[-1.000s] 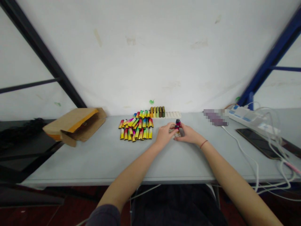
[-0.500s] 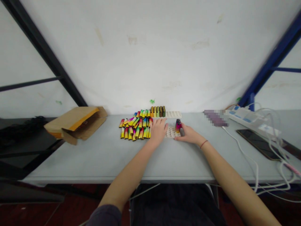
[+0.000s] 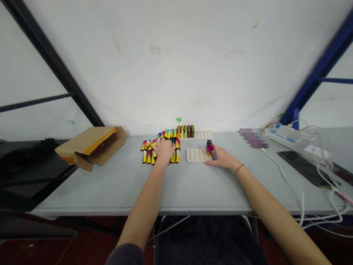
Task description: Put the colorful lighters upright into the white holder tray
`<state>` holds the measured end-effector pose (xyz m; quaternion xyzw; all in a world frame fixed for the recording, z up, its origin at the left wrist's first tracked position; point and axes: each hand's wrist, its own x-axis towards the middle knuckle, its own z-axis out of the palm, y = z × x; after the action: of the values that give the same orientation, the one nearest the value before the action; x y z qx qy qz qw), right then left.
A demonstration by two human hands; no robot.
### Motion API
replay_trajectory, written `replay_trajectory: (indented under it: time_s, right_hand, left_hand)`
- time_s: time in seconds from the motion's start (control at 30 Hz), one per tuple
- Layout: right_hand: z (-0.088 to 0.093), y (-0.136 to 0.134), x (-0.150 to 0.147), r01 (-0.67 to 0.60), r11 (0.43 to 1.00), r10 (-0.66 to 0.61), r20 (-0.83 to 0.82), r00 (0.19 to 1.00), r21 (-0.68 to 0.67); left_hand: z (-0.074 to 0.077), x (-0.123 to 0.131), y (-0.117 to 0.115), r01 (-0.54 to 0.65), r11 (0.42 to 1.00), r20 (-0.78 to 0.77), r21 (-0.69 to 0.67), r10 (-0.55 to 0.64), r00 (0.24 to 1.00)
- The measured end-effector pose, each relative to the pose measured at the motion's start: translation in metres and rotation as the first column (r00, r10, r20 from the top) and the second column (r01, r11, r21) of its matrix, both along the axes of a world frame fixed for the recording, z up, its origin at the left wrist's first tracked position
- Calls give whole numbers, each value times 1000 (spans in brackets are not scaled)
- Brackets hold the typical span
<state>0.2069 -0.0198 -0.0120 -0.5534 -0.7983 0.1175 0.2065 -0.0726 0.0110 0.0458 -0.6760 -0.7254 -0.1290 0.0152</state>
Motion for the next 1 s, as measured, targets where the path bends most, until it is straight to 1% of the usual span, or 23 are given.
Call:
replay_trajectory:
  time_s: [0.07,0.2,0.37,0.5,0.57,0.6,0.67,0.7,0.73,0.77,0.8,0.83,0.87,0.9,0.93,0.97,1.0]
  right_hand:
    - [1,0,0,0,1000,0,1,1000,0]
    - [1,-1,-1,1,1000,-1,-3,1000,0]
    - [-1,0,1,-6,1000,6,-33,999,4]
    - [-1,1,6,7,1000,-7,-95,995,1]
    - [0,1,8,14,1000,-16,-119,993,-17]
    - [1,1,8,15,999,-18,-124,992,-31]
    - [2,0,9,13,998,-19,-124,992,-56]
    - [3,0,9,11,998,-19,-122,992,-63]
    - [3,-1,8,9,998,-17,-120,993,-66]
    - [3,-1,8,8,998,-16,-118,993,-66]
    - [3,-1,8,8,998,-16,-116,993,-65]
    - [3,0,8,10,998,-17,-113,993,-61]
    - [3,0,8,11,998,-17,-110,994,-55]
    - [2,0,8,12,999,-17,-107,994,-49]
    - [2,0,8,11,999,-16,-105,994,-43]
    - [1,1,8,9,999,-13,-104,994,-35]
    - [0,1,8,5,1000,-8,-106,994,-27]
  left_hand:
    - [1,3,-4,5,999,-41,-39,-6,999]
    - [-2,11,-11,40,997,-103,-72,-48,994]
    - [-2,17,-19,113,990,-89,-87,-121,989]
    - [-1,23,-24,156,984,-57,-90,-162,985]
    - [-1,27,-25,175,983,-26,-61,-177,984]
    - [-2,30,-25,182,983,6,-26,-182,983]
    - [-4,35,-22,213,975,121,57,-219,968]
    - [-6,38,-20,246,965,208,96,-261,943]
    - [-8,41,-18,288,949,310,128,-314,897]
    - [-11,45,-16,337,929,425,150,-368,827]
    - [-14,49,-13,381,910,551,165,-406,729]
    - [-17,52,-12,414,894,676,175,-414,609]
    - [-21,56,-11,428,886,787,178,-390,478]
    - [-23,60,-11,430,886,874,171,-339,349]
    - [-25,64,-12,428,890,932,157,-277,235]
    - [-26,67,-14,419,896,964,144,-222,143]
    - [-25,70,-16,403,905,980,137,-182,76]
